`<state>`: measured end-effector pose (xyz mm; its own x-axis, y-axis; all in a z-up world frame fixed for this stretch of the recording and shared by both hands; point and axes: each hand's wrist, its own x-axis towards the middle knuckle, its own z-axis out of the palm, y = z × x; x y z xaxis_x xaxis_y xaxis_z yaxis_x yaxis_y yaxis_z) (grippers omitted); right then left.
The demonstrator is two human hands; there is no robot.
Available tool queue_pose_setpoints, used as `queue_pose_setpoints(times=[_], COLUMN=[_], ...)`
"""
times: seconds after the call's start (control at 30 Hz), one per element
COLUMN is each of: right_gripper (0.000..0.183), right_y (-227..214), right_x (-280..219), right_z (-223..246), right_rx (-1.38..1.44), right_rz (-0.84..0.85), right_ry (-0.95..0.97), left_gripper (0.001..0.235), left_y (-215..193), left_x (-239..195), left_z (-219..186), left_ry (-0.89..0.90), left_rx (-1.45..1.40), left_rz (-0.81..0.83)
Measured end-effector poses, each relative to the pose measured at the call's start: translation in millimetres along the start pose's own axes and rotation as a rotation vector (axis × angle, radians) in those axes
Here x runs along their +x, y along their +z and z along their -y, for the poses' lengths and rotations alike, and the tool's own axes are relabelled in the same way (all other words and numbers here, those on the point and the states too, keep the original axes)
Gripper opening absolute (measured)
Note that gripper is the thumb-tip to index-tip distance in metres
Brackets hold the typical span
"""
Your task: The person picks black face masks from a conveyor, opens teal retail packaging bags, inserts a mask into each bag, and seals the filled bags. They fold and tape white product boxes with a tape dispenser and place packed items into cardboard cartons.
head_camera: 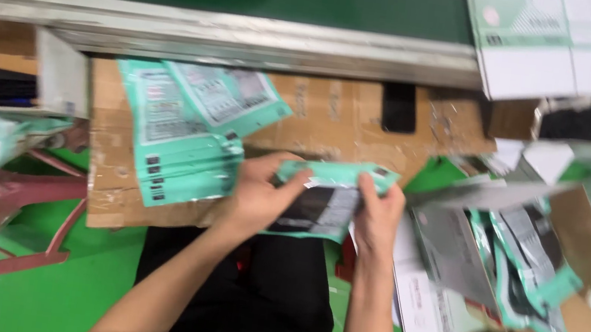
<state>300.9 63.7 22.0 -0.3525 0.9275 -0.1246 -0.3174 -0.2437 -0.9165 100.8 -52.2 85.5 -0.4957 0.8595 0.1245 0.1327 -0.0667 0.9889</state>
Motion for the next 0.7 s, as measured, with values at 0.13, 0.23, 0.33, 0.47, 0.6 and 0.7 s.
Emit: queue_pose_setpoints(times=[0.13,0.23,0.33,0.47,0.6,0.7], right_gripper=[0.015,0.026,0.032,0.034,0.031,0.037], right_y=[-29.6,-30.3,-21.9,7.5,42.2,82.3], right_x=[39.0,80.6,91.5,78.5,65.1,50.3], right_z=[-8.2,13.8,33.7,11.6,-18.0,13.8], right_rx=[-0.003,-0.555,-0.790,-0.785,-0.877,-0.857], right_rz=[0.046,-0.074,-0.173,-0.191,0.040,0.117], right_ry=[0.017,-0.275,-0.562,-0.630,-0.612,-0.605], left_gripper=[0.047,0.064,0.107,0.133,0.067,0.035], left_y=[-22.5,-71.5,-159.4,-174.4,-150.2,-109.6], left_x=[29.8,103.9,168.8,231.8,266.6,220.9], left_z=[-5.7,32.9,1.4,27.4,66.0,28.1], left_ry=[0.146,0.578,0.427,0.123,0.244,0.543], left_rx=[0.113,0.705,1.017,0.902,1.205,1.106], left_rz=[-0.034,-0.401,-0.506,-0.253,-0.179,-0.072])
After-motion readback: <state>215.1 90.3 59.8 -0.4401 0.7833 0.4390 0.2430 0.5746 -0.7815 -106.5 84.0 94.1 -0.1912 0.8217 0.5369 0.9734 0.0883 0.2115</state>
